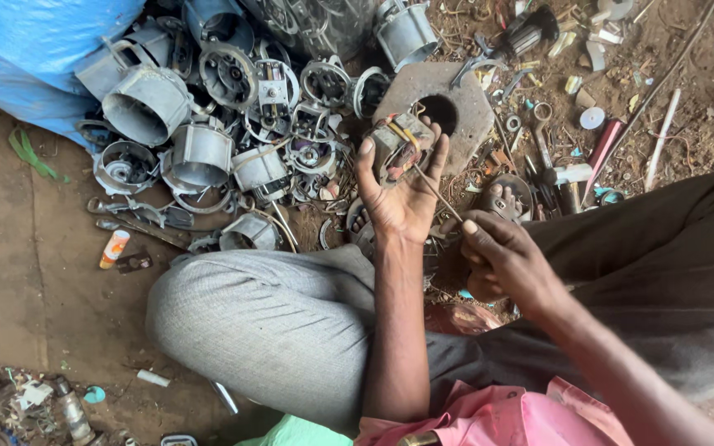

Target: The person sits on the ground and uses a hammer and a metal rod to dismantle a cylindrical electrical component. They repeatedly strike the component to separate its parts and extract copper wire.

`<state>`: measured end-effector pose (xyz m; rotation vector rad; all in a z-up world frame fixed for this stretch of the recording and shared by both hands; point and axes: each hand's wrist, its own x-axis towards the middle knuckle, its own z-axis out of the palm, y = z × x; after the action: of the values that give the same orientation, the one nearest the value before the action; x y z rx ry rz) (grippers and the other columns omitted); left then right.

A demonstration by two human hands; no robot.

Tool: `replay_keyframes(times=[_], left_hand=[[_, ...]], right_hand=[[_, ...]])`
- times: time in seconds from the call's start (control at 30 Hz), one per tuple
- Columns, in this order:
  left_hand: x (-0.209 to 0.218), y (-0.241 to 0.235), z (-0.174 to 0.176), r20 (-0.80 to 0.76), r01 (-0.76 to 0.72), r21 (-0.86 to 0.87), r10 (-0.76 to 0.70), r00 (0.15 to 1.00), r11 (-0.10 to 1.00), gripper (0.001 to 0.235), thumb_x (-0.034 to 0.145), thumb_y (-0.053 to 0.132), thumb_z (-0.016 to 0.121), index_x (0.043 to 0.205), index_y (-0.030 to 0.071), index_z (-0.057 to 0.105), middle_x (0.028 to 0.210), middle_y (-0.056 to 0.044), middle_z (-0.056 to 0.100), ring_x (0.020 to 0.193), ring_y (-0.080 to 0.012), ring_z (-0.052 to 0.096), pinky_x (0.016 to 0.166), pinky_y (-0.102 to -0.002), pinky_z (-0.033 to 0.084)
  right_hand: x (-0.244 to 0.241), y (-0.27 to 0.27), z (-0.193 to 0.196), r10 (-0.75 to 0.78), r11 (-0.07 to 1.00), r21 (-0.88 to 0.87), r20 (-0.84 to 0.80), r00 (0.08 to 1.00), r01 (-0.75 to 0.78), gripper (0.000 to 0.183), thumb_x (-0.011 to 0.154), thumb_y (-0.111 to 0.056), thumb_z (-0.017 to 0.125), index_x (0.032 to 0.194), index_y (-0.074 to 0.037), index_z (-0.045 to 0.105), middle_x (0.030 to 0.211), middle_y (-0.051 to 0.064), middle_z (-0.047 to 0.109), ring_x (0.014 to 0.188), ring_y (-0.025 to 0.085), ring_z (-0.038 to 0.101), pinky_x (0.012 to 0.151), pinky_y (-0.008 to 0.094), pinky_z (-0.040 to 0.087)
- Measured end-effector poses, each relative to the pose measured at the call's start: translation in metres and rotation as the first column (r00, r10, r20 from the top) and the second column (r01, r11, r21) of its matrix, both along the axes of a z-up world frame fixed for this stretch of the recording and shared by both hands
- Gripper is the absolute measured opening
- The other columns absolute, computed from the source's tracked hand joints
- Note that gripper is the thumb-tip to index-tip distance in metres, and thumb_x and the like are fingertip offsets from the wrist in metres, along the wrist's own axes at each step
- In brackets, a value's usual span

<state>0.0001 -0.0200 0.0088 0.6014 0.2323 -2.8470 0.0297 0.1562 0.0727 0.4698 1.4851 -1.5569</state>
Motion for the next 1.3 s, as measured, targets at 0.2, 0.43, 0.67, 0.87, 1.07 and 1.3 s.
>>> replay_keyframes(times=[0.2, 0.43, 0.67, 0.87, 1.07, 1.3], left_hand=[[0.003, 0.003, 0.0, -0.126, -0.031, 0.092, 0.043, 0.991, 0.995, 0.075, 0.09, 0.049, 0.082, 0.139, -0.002, 0.056, 0.132, -0.025, 0.064, 0.123, -0.0397, 0.065, 0.114, -0.054, 0.051], [0.005, 0.001, -0.001, -0.03, 0.017, -0.194, -0.024, 0.999, 0.981, 0.072, 0.089, 0.036, 0.084, 0.142, -0.003, 0.055, 0.134, -0.025, 0.064, 0.124, -0.0371, 0.064, 0.115, -0.05, 0.051], [0.009, -0.006, 0.002, -0.015, 0.132, -0.382, -0.149, 0.989, 0.915, 0.074, 0.083, 0.036, 0.085, 0.142, 0.0, 0.056, 0.13, -0.023, 0.065, 0.119, -0.0341, 0.066, 0.11, -0.046, 0.055], [0.007, 0.001, 0.002, 0.127, 0.203, -0.555, -0.159, 0.979, 0.807, 0.074, 0.083, 0.039, 0.084, 0.138, -0.002, 0.058, 0.129, -0.013, 0.066, 0.114, -0.0242, 0.067, 0.098, -0.039, 0.059], [0.008, 0.001, 0.006, 0.045, 0.171, -0.577, -0.177, 0.983, 0.798, 0.073, 0.084, 0.045, 0.084, 0.134, -0.002, 0.06, 0.12, -0.019, 0.07, 0.108, -0.0283, 0.07, 0.096, -0.039, 0.06], [0.011, -0.002, 0.012, 0.066, 0.22, -0.479, -0.215, 0.974, 0.85, 0.071, 0.085, 0.043, 0.082, 0.136, 0.001, 0.056, 0.121, -0.018, 0.069, 0.113, -0.0295, 0.07, 0.099, -0.042, 0.06]], right_hand=[[0.037, -0.028, -0.005, 0.034, 0.997, 0.078, -0.442, 0.896, 0.001, 0.02, 0.11, -0.025, 0.053, 0.102, -0.008, 0.06, 0.072, -0.007, 0.044, 0.061, 0.002, 0.038, 0.05, 0.018, 0.033], [0.039, -0.046, 0.024, -0.199, 0.977, -0.089, -0.063, 0.978, 0.193, 0.022, 0.108, -0.026, 0.05, 0.099, -0.008, 0.058, 0.067, -0.006, 0.037, 0.052, 0.003, 0.032, 0.041, 0.02, 0.024], [0.015, -0.034, 0.057, -0.138, 0.981, -0.115, 0.128, 0.982, 0.153, 0.018, 0.105, -0.021, 0.047, 0.1, -0.008, 0.058, 0.065, -0.005, 0.038, 0.045, 0.006, 0.03, 0.035, 0.023, 0.021], [-0.017, -0.002, 0.058, 0.168, 0.977, 0.126, 0.039, 0.985, -0.171, 0.019, 0.104, -0.021, 0.048, 0.1, -0.008, 0.061, 0.065, -0.003, 0.039, 0.048, 0.01, 0.035, 0.038, 0.027, 0.025], [-0.067, 0.008, 0.079, 0.803, 0.596, 0.589, -0.436, 0.407, -0.545, 0.024, 0.103, -0.025, 0.052, 0.102, -0.003, 0.061, 0.064, 0.008, 0.063, 0.05, 0.018, 0.06, 0.044, 0.037, 0.049], [-0.09, -0.013, 0.104, 0.982, 0.134, 0.733, -0.006, 0.191, -0.667, 0.025, 0.104, -0.025, 0.048, 0.119, -0.006, 0.056, 0.063, 0.012, 0.067, 0.051, 0.023, 0.07, 0.047, 0.041, 0.059]])
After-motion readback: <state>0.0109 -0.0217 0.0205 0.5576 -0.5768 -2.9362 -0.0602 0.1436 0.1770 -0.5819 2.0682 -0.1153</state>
